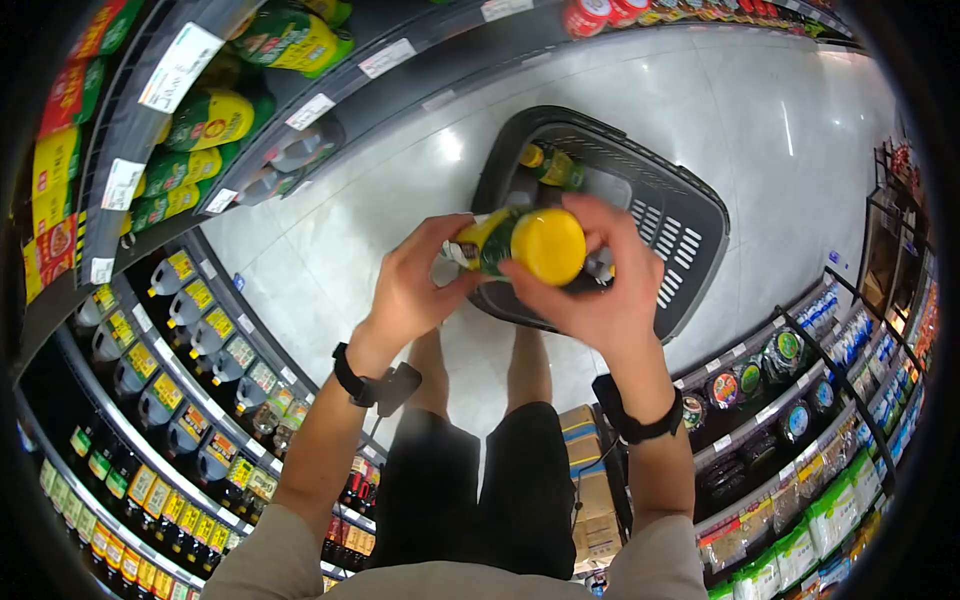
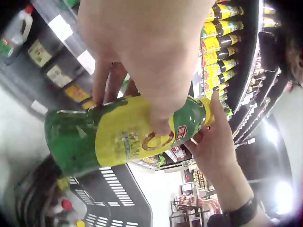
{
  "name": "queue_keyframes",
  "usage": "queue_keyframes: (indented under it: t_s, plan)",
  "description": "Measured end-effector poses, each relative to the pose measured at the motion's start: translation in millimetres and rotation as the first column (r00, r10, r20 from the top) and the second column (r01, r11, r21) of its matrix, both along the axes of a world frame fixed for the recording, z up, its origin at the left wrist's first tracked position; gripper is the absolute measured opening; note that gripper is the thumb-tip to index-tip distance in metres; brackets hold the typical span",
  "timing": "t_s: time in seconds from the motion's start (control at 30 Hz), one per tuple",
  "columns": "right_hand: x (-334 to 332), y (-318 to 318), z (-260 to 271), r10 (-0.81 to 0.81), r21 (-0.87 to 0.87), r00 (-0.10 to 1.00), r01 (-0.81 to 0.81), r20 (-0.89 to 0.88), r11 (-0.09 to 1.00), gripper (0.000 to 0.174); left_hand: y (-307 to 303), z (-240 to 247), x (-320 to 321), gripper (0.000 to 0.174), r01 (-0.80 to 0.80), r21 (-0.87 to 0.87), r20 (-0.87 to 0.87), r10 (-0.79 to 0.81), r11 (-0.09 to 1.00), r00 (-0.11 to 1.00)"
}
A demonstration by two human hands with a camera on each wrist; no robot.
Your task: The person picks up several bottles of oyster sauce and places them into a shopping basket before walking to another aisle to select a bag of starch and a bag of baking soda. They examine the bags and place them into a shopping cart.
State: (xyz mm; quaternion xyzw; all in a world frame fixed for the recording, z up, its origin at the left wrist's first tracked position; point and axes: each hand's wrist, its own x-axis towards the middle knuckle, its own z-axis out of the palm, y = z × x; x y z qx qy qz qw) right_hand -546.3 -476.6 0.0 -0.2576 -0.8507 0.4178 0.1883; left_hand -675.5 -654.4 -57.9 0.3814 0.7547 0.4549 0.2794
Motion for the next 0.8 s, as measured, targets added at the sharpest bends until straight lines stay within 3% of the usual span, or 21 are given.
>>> queue_keyframes:
  t_s: [0.07, 0.17, 0.2, 0.33, 0.47, 0.6, 0.7, 0.8]
  plan:
    - [-28, -3, -6, -0.047, -0.230, 0.998, 0.055, 0.039, 0.972, 0.066, -8, 10, -29, 0.053, 0.020, -0.053, -0.017, -0.021, 0.998, 1.000]
    - [-59, -14, -34, -0.017, -0.374, 0.991, -0.034, -0.133, 0.927, 0.059, -29, 7, -61, 0.054, 0.014, -0.070, -0.005, -0.014, 0.997, 1.000]
    - [-65, -25, -41, -0.073, -0.485, 0.983, -0.017, -0.166, 0.874, 0.055, -35, 10, -69, 0.050, -0.030, -0.089, 0.065, 0.036, 0.996, 0.997]
    - [-59, -62, -58, 0.075, -0.569, 0.997, -0.063, -0.002, 0.820, 0.059, -58, 10, -102, 0.044, -0.120, -0.124, 0.269, 0.150, 0.985, 0.951]
    - [-62, -96, -65, 0.177, -0.672, 0.978, -0.058, 0.111, 0.738, 0.079, -67, 11, -111, 0.045, -0.237, -0.113, 0.358, 0.262, 0.965, 0.896]
    - [-84, -117, -72, 0.037, -0.582, 0.999, -0.031, -0.001, 0.813, 0.085, -58, 5, -108, 0.060, -0.299, -0.045, 0.394, 0.292, 0.953, 0.871]
    - [-104, -102, -89, 0.024, -0.480, 0.998, -0.045, -0.050, 0.876, 0.083, -47, 1, -111, 0.064, -0.327, -0.001, 0.245, 0.317, 0.945, 0.916]
    - [-135, -79, -91, 0.060, -0.312, 0.997, -0.070, -0.040, 0.948, 0.085, -26, -2, -123, 0.065, -0.363, 0.059, 0.225, 0.341, 0.930, 0.913]
